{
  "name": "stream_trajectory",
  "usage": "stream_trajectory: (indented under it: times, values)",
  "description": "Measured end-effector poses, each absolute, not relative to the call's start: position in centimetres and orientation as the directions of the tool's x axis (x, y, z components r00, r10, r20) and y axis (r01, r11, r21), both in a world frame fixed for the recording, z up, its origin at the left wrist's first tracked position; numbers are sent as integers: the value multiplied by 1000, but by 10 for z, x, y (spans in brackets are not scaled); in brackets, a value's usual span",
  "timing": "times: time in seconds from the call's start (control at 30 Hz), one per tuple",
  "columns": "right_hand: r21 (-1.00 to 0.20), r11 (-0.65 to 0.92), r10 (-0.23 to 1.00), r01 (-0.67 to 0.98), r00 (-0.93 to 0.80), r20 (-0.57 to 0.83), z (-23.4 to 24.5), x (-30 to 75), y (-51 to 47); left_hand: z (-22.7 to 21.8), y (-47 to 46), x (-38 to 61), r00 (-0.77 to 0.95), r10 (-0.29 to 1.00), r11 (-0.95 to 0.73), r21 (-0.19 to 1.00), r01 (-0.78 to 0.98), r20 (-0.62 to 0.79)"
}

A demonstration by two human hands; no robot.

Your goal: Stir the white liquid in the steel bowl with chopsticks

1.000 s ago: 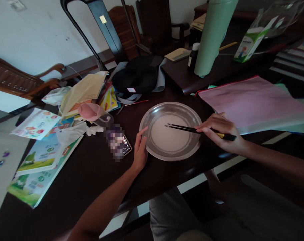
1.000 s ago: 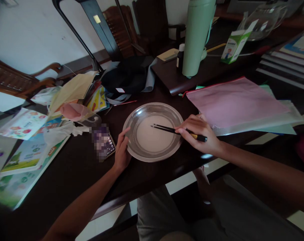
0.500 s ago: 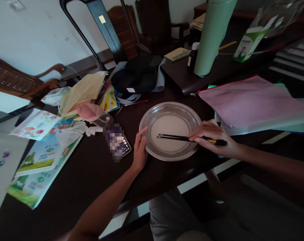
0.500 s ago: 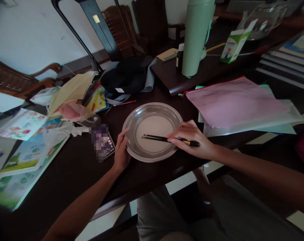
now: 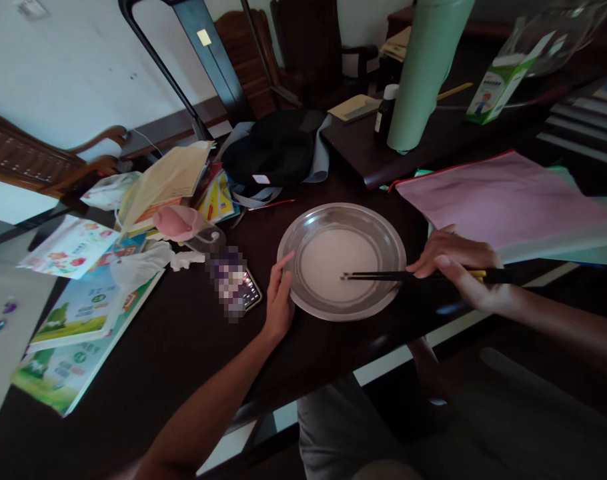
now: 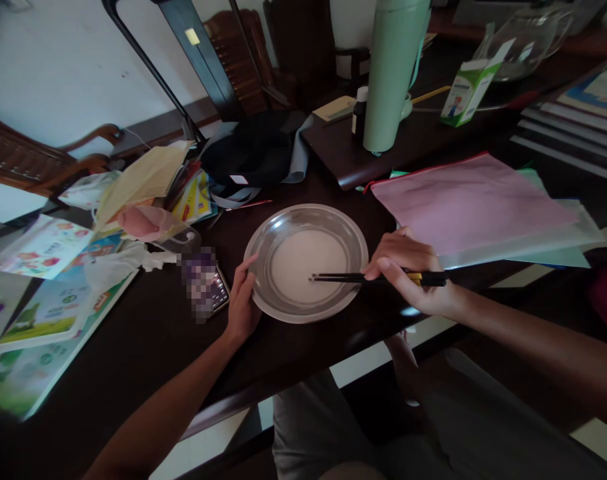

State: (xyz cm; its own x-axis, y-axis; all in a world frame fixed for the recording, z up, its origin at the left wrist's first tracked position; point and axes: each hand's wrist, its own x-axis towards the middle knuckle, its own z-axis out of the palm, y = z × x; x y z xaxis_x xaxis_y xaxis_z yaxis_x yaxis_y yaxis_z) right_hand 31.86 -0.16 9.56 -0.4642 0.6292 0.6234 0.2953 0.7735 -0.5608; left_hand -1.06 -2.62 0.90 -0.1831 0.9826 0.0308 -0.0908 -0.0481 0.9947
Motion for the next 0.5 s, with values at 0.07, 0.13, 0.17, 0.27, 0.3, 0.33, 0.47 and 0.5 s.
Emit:
stream_trajectory:
  times: [0.07, 0.13, 0.17, 0.27, 0.3, 0.33, 0.47, 0.5]
  values:
    - [-574, 773, 625, 271, -481, 615, 94, 315, -4, 9, -26, -10, -184, 982, -49, 994, -96, 31]
    - [-561, 780, 615, 277, -502, 607, 90, 310, -6, 9, -26, -10, -188, 982, -53, 994, -98, 34]
    - [-546, 787, 608, 288, -516, 604, 88, 306, -5, 9, -26, -10, -190, 981, -51, 994, -101, 31]
    - [-513, 794, 601, 326, -553, 577, 80, 297, -2, 10, -25, -10, -188, 982, -39, 991, -129, 14]
    - [-506, 794, 601, 338, -562, 568, 78, 295, 0, 10, -26, -10, -182, 983, -35, 990, -137, 9]
    - [-500, 792, 604, 349, -564, 563, 76, 294, 2, 11, -26, -10, -175, 985, -33, 990, -140, 8]
    - [-497, 753, 657, 431, -529, 538, 74, 296, 8, 11, -26, -10, -158, 987, -41, 992, -121, 21]
    - [-495, 745, 667, 448, -512, 540, 75, 298, 9, 10, -26, -10, -158, 987, -44, 992, -115, 25]
